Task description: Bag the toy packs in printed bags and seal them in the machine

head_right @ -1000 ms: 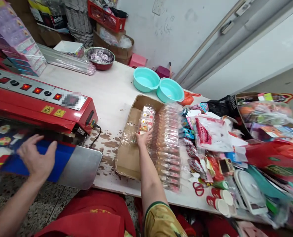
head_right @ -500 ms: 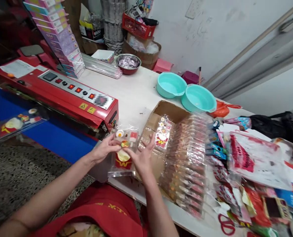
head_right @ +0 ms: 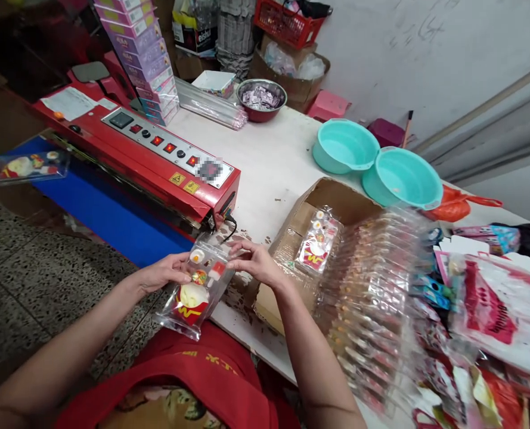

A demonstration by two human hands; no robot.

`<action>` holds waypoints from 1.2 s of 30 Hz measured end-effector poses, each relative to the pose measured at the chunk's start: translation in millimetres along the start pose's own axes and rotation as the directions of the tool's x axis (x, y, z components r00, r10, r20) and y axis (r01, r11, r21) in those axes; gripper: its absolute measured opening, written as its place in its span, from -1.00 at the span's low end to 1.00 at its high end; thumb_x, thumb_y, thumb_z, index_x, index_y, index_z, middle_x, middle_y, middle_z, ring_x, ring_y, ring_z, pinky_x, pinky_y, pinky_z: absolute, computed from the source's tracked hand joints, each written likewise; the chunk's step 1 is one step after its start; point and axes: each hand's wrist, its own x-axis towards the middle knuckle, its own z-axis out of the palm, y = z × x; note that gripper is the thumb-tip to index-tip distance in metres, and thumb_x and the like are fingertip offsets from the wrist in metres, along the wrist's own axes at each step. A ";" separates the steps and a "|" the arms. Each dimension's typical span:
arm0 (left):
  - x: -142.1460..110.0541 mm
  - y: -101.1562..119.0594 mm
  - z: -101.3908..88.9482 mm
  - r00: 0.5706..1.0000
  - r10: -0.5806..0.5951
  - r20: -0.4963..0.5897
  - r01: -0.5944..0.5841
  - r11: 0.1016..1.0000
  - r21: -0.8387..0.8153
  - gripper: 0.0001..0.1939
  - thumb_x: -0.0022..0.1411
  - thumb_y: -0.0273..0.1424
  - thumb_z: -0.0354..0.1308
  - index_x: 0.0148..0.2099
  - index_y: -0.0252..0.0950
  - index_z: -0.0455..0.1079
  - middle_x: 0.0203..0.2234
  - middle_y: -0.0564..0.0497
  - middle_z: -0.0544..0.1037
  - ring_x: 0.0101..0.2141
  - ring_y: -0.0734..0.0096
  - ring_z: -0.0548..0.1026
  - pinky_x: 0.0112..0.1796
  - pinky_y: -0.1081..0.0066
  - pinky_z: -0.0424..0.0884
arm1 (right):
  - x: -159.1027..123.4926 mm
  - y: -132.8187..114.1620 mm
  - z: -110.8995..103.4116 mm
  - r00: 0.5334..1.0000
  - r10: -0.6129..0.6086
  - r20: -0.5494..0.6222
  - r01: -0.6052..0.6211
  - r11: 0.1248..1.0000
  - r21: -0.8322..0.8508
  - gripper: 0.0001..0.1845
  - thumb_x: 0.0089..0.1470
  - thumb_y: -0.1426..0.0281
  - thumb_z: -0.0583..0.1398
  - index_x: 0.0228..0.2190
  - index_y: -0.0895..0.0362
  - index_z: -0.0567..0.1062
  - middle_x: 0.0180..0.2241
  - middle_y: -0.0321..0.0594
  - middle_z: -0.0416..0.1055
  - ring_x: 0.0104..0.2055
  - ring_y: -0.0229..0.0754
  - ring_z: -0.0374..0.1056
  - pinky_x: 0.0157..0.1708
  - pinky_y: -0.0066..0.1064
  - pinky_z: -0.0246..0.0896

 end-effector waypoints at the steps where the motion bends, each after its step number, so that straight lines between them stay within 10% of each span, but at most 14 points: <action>1: -1.7 1.4 -2.5 1.000 -0.004 -0.003 0.004 1.000 0.002 -0.39 -0.09 -0.46 0.36 0.07 -0.31 0.40 -0.17 -0.18 0.59 -0.16 0.17 0.56 -0.16 0.33 0.44 | 0.1 0.2 -0.1 1.000 -0.019 0.015 0.020 0.998 -0.053 -0.73 -0.21 0.24 0.42 -0.46 0.14 0.57 -0.10 -0.14 0.49 -0.16 -0.09 0.45 -0.27 -0.36 0.36; 8: -2.0 20.6 3.4 1.000 0.001 0.000 -0.001 0.999 -0.051 -0.48 -0.04 -0.40 0.39 0.02 -0.28 0.44 -0.08 -0.17 0.56 -0.10 0.18 0.54 -0.12 0.33 0.44 | -3.7 -7.7 8.6 0.993 -0.111 0.026 0.114 0.967 -0.228 -0.70 0.03 0.16 0.28 -0.53 0.13 0.54 -0.15 -0.13 0.53 -0.09 -0.05 0.42 -0.14 -0.28 0.29; 17: 31.2 26.3 8.1 0.915 -0.025 -0.403 -0.048 0.984 -0.170 -0.65 -0.23 -0.35 0.46 -0.35 -0.40 0.54 -0.44 -0.13 0.61 -0.46 0.34 0.54 -0.41 0.42 0.44 | 2.6 6.4 27.7 0.989 -0.134 -0.061 0.106 0.934 -0.342 -0.68 -0.03 0.16 0.33 -0.62 0.11 0.46 -0.39 -0.19 0.55 -0.19 -0.02 0.46 -0.27 -0.32 0.31; 25: 58.0 17.4 21.5 0.724 0.095 -0.684 -0.230 0.967 -0.109 -0.70 -0.16 -0.25 0.42 -0.52 -0.35 0.42 -0.69 0.03 0.49 -0.69 0.48 0.36 -0.62 0.48 0.27 | 21.1 29.6 47.5 0.938 0.013 -0.345 0.029 0.993 0.114 -0.62 -0.33 0.17 0.46 -0.65 0.12 0.45 -0.42 -0.17 0.56 -0.36 -0.10 0.47 -0.33 -0.29 0.37; 33: 50.7 26.6 -22.4 0.826 -0.054 -0.560 -0.065 0.980 -0.190 -0.56 -0.24 -0.36 0.47 -0.26 -0.38 0.47 -0.45 -0.12 0.61 -0.53 0.32 0.55 -0.54 0.44 0.43 | 64.9 52.2 50.8 0.851 0.120 -0.512 0.018 0.967 0.255 -0.53 -0.50 0.23 0.49 -0.58 0.11 0.38 -0.66 -0.36 0.41 -0.63 -0.25 0.33 -0.58 -0.42 0.28; 36: 42.0 27.7 -36.0 0.805 -0.062 -0.590 -0.066 0.979 -0.193 -0.50 -0.30 -0.45 0.47 -0.23 -0.38 0.43 -0.43 -0.13 0.61 -0.52 0.27 0.57 -0.50 0.40 0.48 | 86.4 55.7 64.4 0.843 0.164 -0.512 0.020 0.942 0.334 -0.47 -0.55 0.21 0.49 -0.56 0.10 0.35 -0.67 -0.38 0.39 -0.63 -0.22 0.35 -0.60 -0.41 0.30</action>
